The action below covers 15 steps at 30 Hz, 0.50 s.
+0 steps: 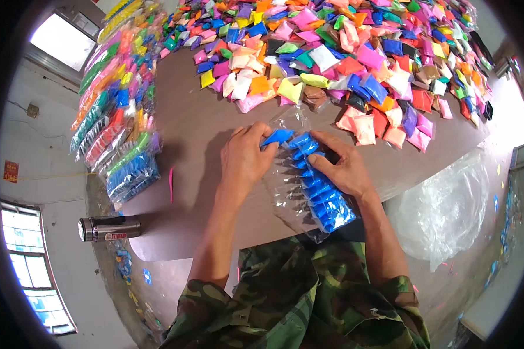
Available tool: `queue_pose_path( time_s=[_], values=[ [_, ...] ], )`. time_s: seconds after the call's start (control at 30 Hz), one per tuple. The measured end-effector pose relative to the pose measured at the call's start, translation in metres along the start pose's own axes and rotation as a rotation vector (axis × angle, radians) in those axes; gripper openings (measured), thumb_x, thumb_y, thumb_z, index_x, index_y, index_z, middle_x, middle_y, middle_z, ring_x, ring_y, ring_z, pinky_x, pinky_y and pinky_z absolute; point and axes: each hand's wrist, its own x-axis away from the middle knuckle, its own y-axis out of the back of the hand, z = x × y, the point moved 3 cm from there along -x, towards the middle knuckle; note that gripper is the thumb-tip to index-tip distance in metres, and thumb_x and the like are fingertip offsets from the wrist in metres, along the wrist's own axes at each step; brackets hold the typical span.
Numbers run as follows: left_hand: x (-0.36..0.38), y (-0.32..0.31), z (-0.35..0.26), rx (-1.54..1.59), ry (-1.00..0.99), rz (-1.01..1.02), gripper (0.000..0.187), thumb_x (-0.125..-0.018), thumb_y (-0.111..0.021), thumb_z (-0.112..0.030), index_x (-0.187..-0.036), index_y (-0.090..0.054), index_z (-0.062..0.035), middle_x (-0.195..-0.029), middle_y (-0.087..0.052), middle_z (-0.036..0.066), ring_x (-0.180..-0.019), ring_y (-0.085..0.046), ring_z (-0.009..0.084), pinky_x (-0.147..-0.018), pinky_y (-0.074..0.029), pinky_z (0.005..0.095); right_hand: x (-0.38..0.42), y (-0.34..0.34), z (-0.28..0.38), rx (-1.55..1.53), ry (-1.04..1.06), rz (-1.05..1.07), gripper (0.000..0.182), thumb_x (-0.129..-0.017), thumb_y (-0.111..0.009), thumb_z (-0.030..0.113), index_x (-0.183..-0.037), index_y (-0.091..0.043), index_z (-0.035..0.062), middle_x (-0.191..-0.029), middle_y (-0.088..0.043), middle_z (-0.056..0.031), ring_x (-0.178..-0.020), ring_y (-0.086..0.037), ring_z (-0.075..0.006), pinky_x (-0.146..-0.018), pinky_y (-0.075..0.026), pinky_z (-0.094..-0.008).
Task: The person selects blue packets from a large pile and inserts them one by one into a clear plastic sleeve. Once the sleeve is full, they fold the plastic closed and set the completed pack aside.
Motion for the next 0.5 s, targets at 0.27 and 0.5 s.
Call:
queue_pose_path(
  time_s=[0.27,0.5],
  values=[
    [0.012,0.015,0.005,0.001,-0.039,0.12,0.025,-0.087,-0.081,-0.01,-0.11,-0.073,-0.0076,-0.101,-0.075,0.015,-0.081,-0.071,0.0342,-0.074,-0.057,0.044,-0.001,-0.001,-0.003,0.005,0.022,-0.015,0.061,-0.091,-0.084,0.028,-0.145,-0.068,0.0048,-0.146,-0.068,-0.0197,-0.136,-0.065,-0.0298,-0.117,-0.047,-0.0398],
    [0.0,-0.004,-0.003,0.19,-0.024,0.08,0.027,-0.087,-0.082,-0.008,-0.113,-0.075,-0.0063,-0.099,-0.077,0.016,-0.081,-0.073,0.0308,-0.074,-0.058,0.041,-0.002,-0.001,-0.003,-0.003,0.04,-0.007,0.061,-0.09,-0.084,0.027,-0.144,-0.068,0.0043,-0.145,-0.069,-0.0198,-0.134,-0.066,-0.0297,-0.116,-0.048,-0.0405]
  ],
)
